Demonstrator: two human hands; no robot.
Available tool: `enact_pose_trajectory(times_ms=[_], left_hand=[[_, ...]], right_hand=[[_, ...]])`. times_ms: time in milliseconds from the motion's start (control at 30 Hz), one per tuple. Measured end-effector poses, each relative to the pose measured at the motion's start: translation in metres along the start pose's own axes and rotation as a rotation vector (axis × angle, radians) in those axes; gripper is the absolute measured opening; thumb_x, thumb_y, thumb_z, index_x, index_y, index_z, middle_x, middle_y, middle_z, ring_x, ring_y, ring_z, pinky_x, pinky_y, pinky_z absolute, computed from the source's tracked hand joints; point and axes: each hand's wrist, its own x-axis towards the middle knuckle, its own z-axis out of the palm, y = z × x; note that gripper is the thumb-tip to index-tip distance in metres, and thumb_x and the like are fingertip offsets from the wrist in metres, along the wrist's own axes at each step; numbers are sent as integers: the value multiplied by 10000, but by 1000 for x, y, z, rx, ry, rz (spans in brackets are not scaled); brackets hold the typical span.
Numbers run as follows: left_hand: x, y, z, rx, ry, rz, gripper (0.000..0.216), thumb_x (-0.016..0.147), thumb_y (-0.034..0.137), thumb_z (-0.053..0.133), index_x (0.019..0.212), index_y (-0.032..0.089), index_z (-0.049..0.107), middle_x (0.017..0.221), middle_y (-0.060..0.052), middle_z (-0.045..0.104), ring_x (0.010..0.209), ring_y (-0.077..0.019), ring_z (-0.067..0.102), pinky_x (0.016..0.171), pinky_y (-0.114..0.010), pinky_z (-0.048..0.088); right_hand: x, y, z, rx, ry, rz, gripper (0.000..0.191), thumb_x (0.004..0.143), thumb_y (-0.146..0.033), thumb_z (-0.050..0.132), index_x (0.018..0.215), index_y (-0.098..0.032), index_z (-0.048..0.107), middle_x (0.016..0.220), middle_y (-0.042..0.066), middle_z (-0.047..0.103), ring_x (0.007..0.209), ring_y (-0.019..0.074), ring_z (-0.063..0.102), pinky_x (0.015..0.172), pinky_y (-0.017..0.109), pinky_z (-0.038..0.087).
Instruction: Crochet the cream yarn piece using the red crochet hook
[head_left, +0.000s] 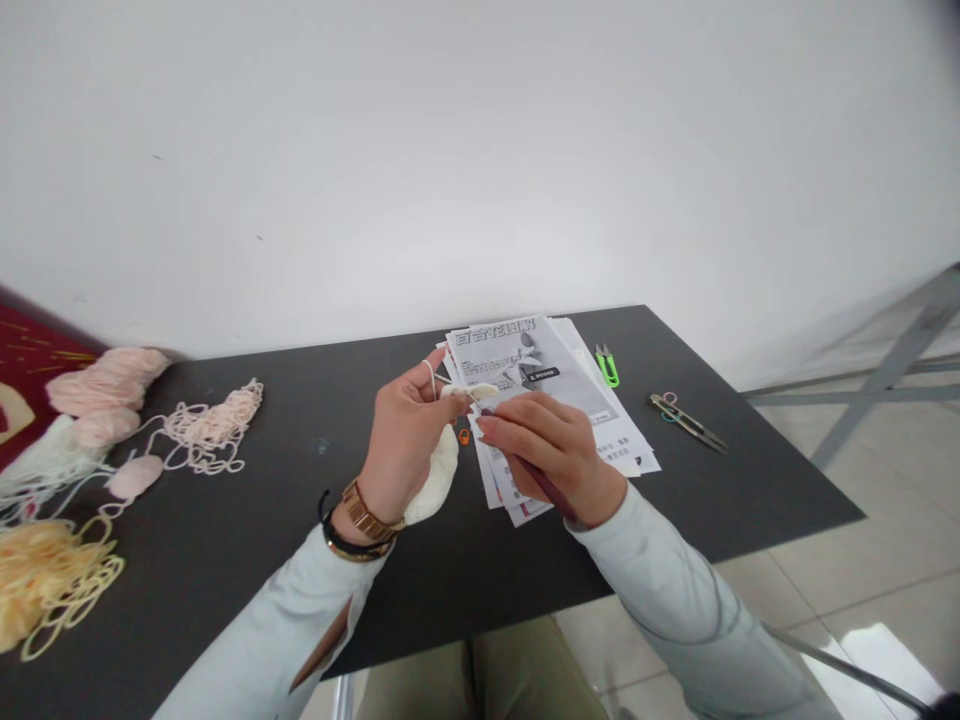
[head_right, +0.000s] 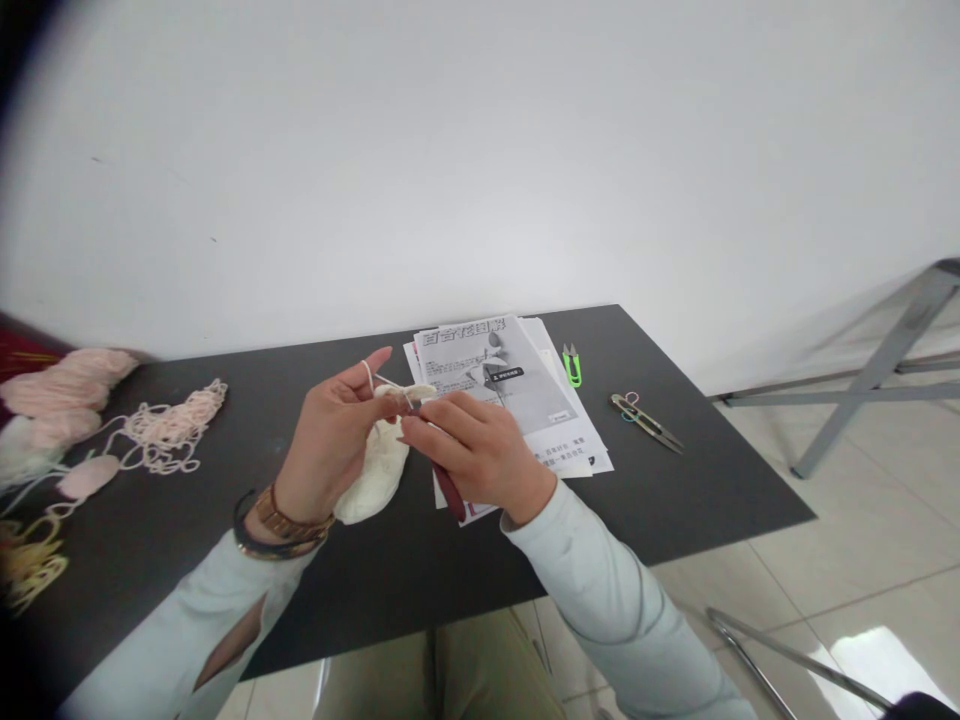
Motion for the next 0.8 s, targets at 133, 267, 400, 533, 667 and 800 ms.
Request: enact_pose_trajectory(times_ms=[133, 267, 400, 533, 667, 800], left_hand=[[-4, -5, 3, -4, 62, 171, 746, 635, 106, 767, 1346, 151, 546, 639, 74, 626, 608, -67, 569, 647, -205, 476], [-8, -10, 7, -34, 84, 257, 768, 660, 123, 778, 1380, 158, 513, 619, 87, 601, 571, -54, 546, 608, -186, 460], [-9, -10, 8, -137, 70, 245, 747, 638, 133, 808, 1342, 163, 558, 622, 76, 634, 585, -54, 572, 624, -178, 475], [-8, -3, 7, -265, 9, 164, 709, 585, 95, 830, 1260, 174, 625, 607, 83, 648, 588, -55, 606, 679, -188, 508], [-6, 4, 4, -349, -95, 58, 629, 564, 73, 824, 1169, 166, 683, 568, 66, 651, 555, -73, 618, 674, -203, 517], [-4, 5, 1, -357, -161, 41, 594, 598, 66, 804, 1169, 177, 686, 628, 44, 690, 576, -73, 630, 678, -200, 513]], right_hand=[[-2, 3, -2, 60, 47, 2, 322, 827, -52, 600, 1137, -137, 613, 931, 131, 704, 878, 217, 660, 714, 344, 579], [1, 3, -3, 111, 48, 36, 381, 835, -43, 587, 1198, -156, 619, 992, 140, 720, 944, 217, 683, 775, 362, 596], [6, 1, -3, 242, 135, 128, 397, 829, -30, 605, 1182, -205, 653, 994, 115, 740, 908, 202, 704, 753, 351, 600], [9, 0, -3, 466, 232, 304, 377, 808, -14, 646, 1103, -239, 707, 1016, 87, 746, 903, 190, 715, 749, 328, 597], [10, 0, -6, 522, 239, 345, 357, 824, -40, 645, 1092, -265, 714, 1031, 66, 743, 909, 183, 716, 754, 320, 602], [6, -2, -10, 286, 170, 129, 335, 878, -64, 568, 1166, -199, 674, 1073, 124, 723, 993, 215, 689, 813, 363, 600]])
